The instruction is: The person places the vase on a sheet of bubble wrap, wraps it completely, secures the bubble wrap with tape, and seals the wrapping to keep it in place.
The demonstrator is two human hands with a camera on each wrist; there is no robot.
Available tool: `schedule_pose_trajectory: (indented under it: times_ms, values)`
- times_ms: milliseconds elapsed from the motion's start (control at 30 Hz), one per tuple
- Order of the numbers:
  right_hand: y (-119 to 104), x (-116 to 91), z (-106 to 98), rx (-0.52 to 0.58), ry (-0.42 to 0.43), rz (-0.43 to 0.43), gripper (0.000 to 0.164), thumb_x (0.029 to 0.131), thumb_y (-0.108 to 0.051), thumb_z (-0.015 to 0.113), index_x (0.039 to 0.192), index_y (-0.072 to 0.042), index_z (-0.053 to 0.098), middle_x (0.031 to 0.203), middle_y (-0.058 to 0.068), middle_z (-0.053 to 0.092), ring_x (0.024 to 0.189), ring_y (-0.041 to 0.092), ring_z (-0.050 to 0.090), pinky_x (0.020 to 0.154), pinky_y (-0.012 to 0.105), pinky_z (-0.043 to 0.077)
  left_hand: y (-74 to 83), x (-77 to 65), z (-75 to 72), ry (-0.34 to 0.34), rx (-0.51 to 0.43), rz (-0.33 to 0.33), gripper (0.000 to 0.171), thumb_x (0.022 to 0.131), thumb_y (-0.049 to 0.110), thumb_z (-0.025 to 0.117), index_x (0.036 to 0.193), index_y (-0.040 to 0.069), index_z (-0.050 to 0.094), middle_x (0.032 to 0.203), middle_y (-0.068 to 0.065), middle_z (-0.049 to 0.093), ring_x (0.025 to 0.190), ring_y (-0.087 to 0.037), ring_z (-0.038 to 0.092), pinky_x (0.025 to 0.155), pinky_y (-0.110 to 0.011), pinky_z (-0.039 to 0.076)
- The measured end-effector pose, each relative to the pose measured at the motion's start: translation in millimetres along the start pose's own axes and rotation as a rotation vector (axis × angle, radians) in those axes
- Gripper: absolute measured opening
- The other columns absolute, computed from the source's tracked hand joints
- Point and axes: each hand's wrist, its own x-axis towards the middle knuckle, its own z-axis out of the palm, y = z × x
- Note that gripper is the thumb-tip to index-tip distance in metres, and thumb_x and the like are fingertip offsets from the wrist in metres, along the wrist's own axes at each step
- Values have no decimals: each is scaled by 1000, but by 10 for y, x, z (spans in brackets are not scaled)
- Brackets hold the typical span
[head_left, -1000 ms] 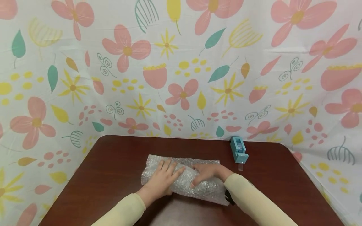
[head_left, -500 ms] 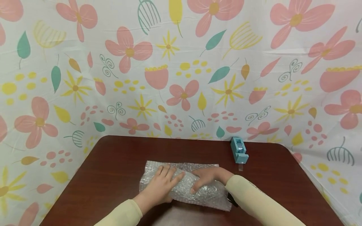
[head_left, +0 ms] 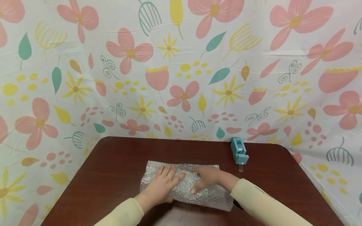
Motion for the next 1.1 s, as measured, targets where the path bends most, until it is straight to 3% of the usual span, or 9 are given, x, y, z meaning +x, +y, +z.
schedule_pose_trajectory:
  times_ms: [167,300,400,600,733,833,1100]
  values:
    - [-45,-176,141,-107,230,-90,85,77,-46,86,141,2,57,139,20,65,127,40,63,107,58,50,-9,28,-12,-32,-35,-6,110,59,70,88,151,27,46,137,-6,59,129,-29,58,107,-46,52]
    - [-110,-325,346,-277,474,-142,73,81,-42,85,137,-1,61,134,16,67,124,37,64,103,53,54,-30,78,-14,-49,-44,0,109,59,70,88,151,26,47,137,-6,60,127,-29,59,105,-46,53]
    - [-171,-412,517,-387,591,-128,80,79,-46,85,140,-2,58,137,16,64,127,36,62,102,55,54,-51,129,-27,-61,-58,-3,108,58,69,89,149,26,50,135,-6,62,125,-28,60,104,-46,54]
    - [-157,-397,714,-500,578,-90,113,67,-62,86,154,-6,42,151,21,53,136,41,54,103,64,49,-46,175,-38,-136,-134,-40,105,62,64,90,151,26,48,140,-8,61,129,-30,60,107,-49,52]
    - [-72,-331,758,-713,669,-121,124,55,-72,86,153,-10,43,141,16,61,123,34,62,96,51,55,-23,196,-24,-123,-167,-51,104,63,63,90,150,26,47,141,-8,61,129,-30,60,107,-49,52]
    - [-13,-275,760,-811,724,-137,126,50,-76,85,151,-12,46,132,11,65,113,28,64,89,44,56,-30,227,-23,-112,-170,-50,104,60,62,91,148,27,48,138,-7,62,127,-28,61,105,-49,52]
    - [30,-144,698,-745,686,-133,116,56,-67,91,149,-12,49,124,6,68,110,27,66,91,45,57,-135,347,-27,-161,-167,-31,103,57,64,92,145,28,53,130,-4,65,119,-26,64,101,-48,55]
